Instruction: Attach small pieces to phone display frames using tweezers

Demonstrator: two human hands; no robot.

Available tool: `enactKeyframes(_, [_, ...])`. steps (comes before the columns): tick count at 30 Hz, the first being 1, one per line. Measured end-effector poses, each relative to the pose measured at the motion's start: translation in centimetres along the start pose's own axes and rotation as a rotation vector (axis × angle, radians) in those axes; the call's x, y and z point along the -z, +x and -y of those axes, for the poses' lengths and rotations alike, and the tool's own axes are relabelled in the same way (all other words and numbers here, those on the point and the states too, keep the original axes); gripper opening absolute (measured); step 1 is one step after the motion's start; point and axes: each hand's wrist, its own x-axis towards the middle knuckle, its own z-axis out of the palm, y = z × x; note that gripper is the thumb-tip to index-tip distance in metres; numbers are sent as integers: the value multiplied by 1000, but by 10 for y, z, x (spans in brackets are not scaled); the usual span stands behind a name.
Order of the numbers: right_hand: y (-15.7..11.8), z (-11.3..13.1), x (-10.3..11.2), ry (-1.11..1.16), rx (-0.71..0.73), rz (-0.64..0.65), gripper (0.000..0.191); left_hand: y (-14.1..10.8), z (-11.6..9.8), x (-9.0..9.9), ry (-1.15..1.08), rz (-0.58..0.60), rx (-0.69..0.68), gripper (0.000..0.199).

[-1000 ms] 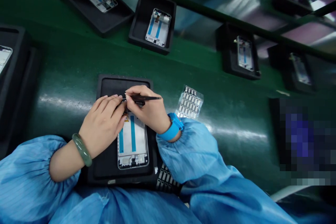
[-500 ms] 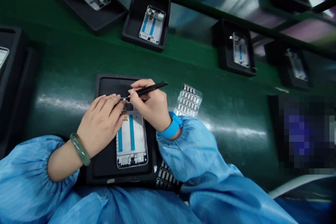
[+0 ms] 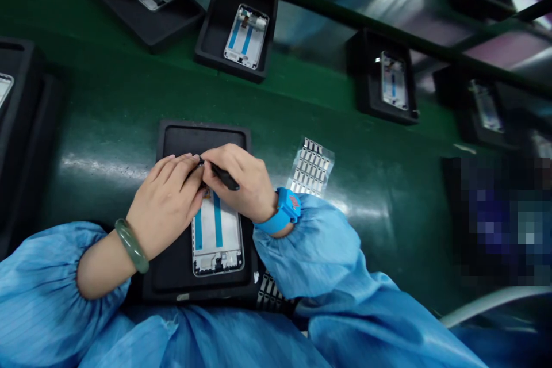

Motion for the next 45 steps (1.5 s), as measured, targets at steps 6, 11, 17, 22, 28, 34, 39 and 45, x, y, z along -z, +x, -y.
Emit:
enactKeyframes(6, [4,-12,0,288,-253,-144,7,0,0,-1,32,11,-10,35])
enactKeyframes(11, [3,-15,1,403,-324,-154,10,0,0,-1,41,16,-10,35])
enactKeyframes(17, [2,-11,-1,282,-243,-136,10,0,0,-1,32,9,-10,36])
enactKeyframes(22, [2,-8,0,68,-19,-119,9,-1,1,-2,27,4,-13,36])
enactKeyframes(28, [4,-1,8,-7,51,120,14,0,0,0,27,4,-9,32])
enactKeyframes(34, [3,-14,5,343,-275,-106,3,-1,-1,1,11,36,3,38])
enactKeyframes(39, [-1,-19,5,481,-392,-127,9,-3,-2,4,-9,67,16,40])
enactKeyframes(45, [-1,-14,8,461,-337,-137,9,-4,-2,7,-12,77,5,42])
